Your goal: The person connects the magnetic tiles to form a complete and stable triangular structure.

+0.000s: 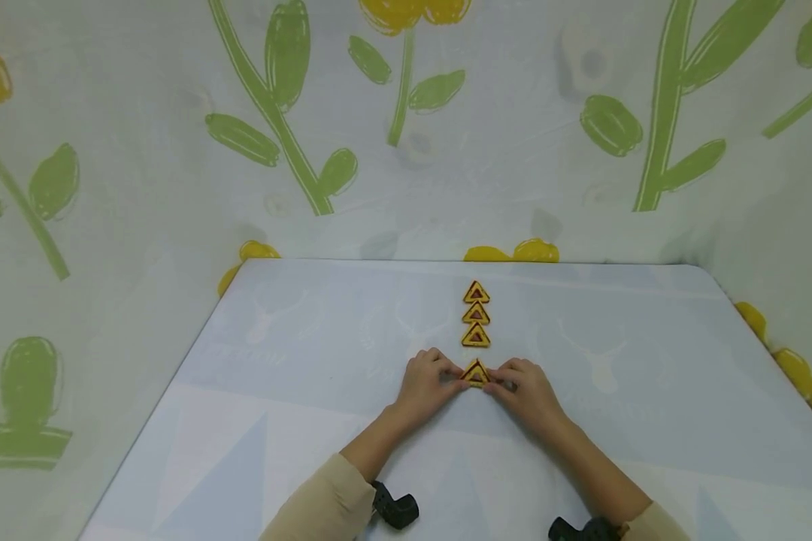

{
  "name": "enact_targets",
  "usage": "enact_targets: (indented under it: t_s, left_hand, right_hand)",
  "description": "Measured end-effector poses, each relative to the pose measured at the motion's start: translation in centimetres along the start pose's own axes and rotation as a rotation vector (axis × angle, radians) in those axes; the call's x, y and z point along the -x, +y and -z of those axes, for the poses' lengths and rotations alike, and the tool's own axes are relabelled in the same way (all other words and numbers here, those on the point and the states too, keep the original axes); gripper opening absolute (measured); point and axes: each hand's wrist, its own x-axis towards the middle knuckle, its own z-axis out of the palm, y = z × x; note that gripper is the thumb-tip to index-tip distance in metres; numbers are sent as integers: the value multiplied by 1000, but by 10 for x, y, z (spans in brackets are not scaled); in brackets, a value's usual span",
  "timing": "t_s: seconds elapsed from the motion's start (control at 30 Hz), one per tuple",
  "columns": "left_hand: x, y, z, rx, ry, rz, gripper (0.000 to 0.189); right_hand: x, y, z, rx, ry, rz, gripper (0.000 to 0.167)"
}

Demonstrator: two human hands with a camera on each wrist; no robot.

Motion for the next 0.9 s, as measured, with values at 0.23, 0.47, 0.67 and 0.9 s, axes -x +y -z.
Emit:
enact_targets:
  t_s: [0.23,0.47,0.67,0.9]
  left_hand:
    - [-10,-2,-3,19,-18,75,22]
    - [-16,-2,-7,39,-14,125,23]
    - [-18,-1,-10,34,6,139,23]
    - [-13,-4,-16,38,1,139,24]
  right_hand:
    - [-8,4,-2,38,-20,-81,25]
    - [-15,7,0,53,-58,-126,25]
    - [-17,11,-3,49,-54,-146,24]
    - [-9,14,-6,27,-78,-215,26]
